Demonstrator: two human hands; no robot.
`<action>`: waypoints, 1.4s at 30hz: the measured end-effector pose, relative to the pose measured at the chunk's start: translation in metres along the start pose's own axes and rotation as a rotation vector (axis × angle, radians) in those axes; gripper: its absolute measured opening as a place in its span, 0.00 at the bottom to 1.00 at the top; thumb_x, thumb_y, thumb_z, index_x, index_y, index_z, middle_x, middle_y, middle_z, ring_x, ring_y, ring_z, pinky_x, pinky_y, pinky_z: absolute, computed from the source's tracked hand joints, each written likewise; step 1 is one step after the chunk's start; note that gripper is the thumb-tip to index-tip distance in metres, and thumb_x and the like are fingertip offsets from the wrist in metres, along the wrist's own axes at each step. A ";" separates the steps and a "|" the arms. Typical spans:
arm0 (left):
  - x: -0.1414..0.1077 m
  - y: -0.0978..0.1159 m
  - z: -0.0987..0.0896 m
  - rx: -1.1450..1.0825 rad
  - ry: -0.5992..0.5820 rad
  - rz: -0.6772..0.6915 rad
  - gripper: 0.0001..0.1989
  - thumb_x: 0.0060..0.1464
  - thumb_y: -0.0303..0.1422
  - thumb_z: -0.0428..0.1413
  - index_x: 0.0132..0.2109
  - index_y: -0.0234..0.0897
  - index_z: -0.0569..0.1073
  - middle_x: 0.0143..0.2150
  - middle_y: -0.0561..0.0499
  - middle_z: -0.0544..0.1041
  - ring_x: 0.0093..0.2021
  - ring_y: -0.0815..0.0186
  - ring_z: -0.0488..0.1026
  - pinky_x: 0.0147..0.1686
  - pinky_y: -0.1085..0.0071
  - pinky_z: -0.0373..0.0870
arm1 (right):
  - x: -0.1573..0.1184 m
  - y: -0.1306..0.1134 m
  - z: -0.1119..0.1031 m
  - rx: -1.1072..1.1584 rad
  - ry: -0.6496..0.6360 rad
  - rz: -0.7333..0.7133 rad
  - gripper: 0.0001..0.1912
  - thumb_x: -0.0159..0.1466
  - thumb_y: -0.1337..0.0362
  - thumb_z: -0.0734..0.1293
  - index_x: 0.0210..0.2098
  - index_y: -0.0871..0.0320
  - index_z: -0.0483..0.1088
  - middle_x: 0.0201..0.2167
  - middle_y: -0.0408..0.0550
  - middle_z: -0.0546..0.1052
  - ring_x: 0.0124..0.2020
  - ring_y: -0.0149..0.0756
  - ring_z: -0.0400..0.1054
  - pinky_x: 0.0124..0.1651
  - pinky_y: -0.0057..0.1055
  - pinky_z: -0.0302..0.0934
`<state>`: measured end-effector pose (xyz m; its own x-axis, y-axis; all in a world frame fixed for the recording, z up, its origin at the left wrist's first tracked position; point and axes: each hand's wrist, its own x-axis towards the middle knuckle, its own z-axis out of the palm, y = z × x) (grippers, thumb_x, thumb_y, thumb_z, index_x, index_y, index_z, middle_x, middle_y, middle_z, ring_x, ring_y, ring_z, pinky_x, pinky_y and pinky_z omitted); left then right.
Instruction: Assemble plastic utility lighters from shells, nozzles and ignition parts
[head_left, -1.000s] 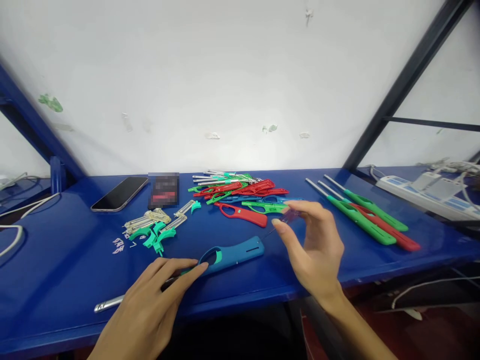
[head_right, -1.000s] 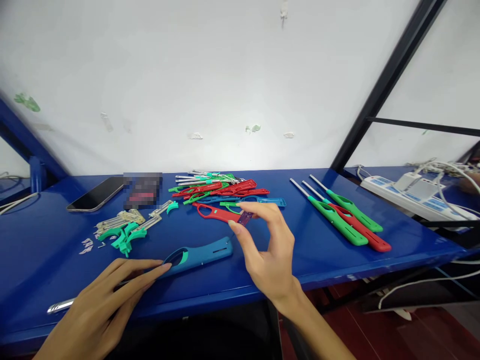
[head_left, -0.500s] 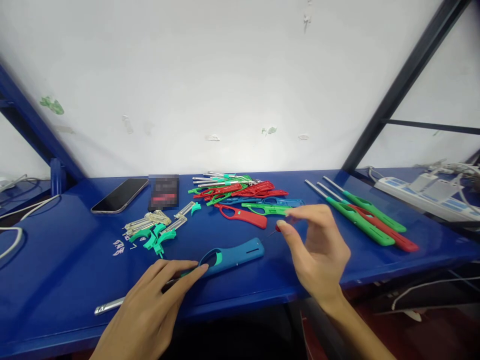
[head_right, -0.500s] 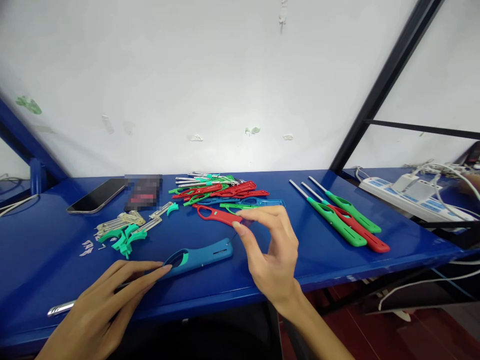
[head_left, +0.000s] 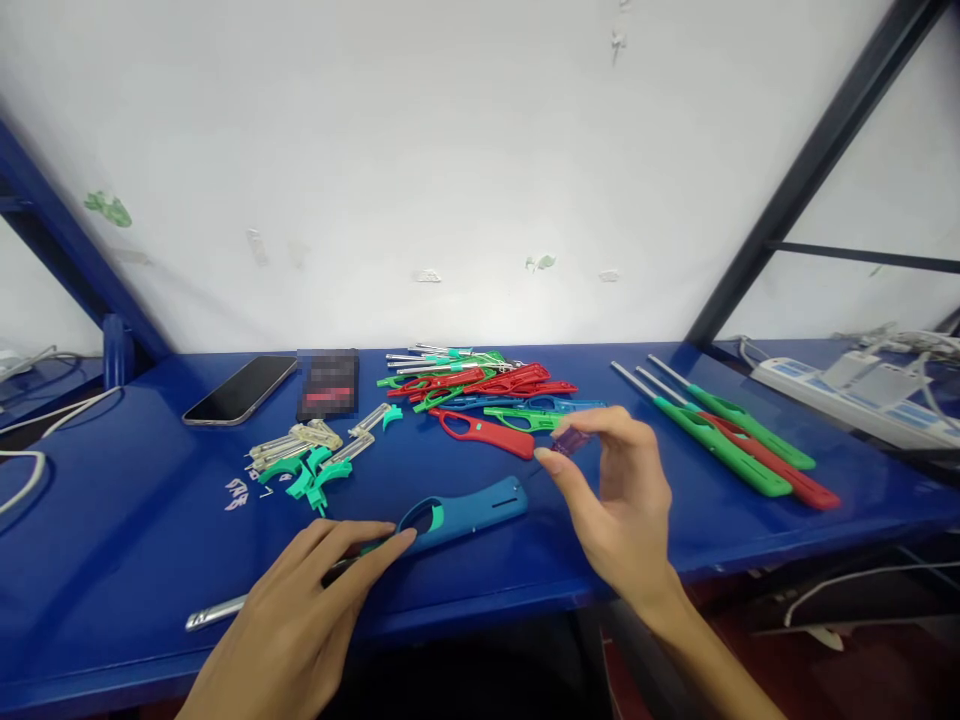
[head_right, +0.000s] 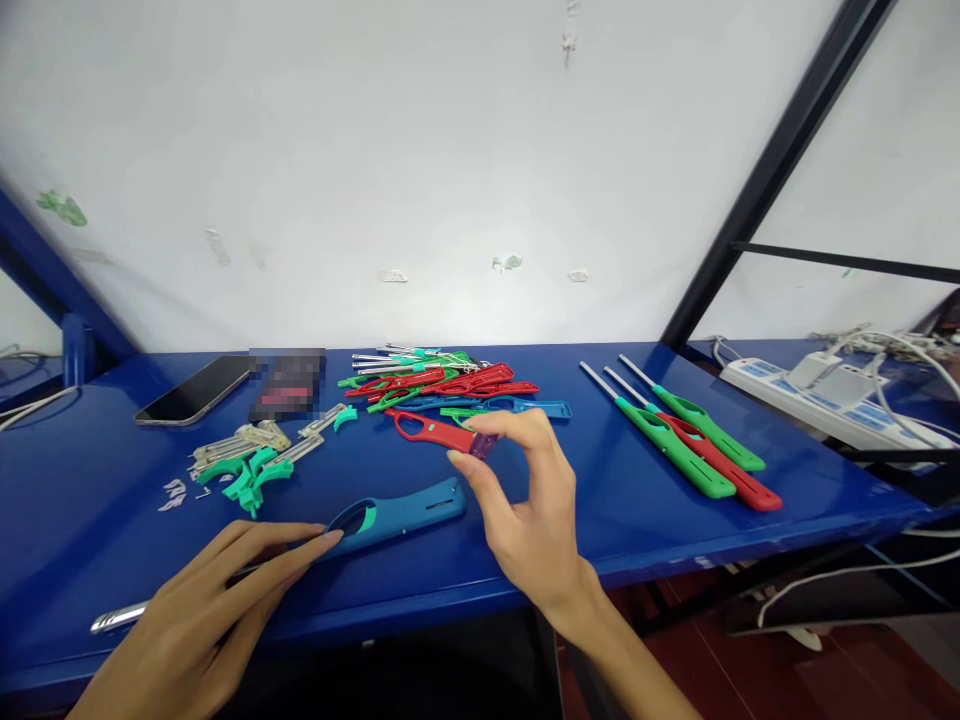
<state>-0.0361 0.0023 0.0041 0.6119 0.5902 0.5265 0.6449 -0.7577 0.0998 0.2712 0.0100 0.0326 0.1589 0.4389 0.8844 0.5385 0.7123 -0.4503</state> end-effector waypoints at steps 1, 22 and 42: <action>0.001 0.001 -0.001 0.003 0.005 0.011 0.25 0.74 0.27 0.48 0.71 0.53 0.70 0.57 0.51 0.81 0.52 0.61 0.80 0.52 0.67 0.80 | -0.001 0.000 0.000 -0.003 -0.006 0.030 0.17 0.71 0.71 0.71 0.56 0.48 0.74 0.43 0.45 0.79 0.43 0.41 0.75 0.48 0.43 0.72; -0.005 0.000 0.004 -0.008 -0.015 -0.034 0.29 0.72 0.25 0.48 0.73 0.55 0.68 0.59 0.50 0.81 0.54 0.59 0.79 0.54 0.64 0.80 | 0.011 -0.013 0.007 0.056 -0.137 0.076 0.15 0.76 0.71 0.66 0.57 0.48 0.76 0.47 0.45 0.83 0.49 0.40 0.79 0.51 0.41 0.72; 0.003 0.005 -0.006 0.008 0.003 -0.012 0.31 0.69 0.20 0.49 0.71 0.53 0.71 0.56 0.53 0.82 0.51 0.64 0.80 0.51 0.70 0.82 | 0.058 -0.031 -0.013 -0.099 -0.399 0.075 0.06 0.75 0.61 0.71 0.49 0.48 0.81 0.46 0.41 0.86 0.46 0.38 0.82 0.49 0.35 0.76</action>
<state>-0.0339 -0.0019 0.0116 0.6027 0.5988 0.5274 0.6560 -0.7481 0.0997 0.2744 0.0064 0.0993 -0.1220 0.6797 0.7232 0.6177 0.6224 -0.4808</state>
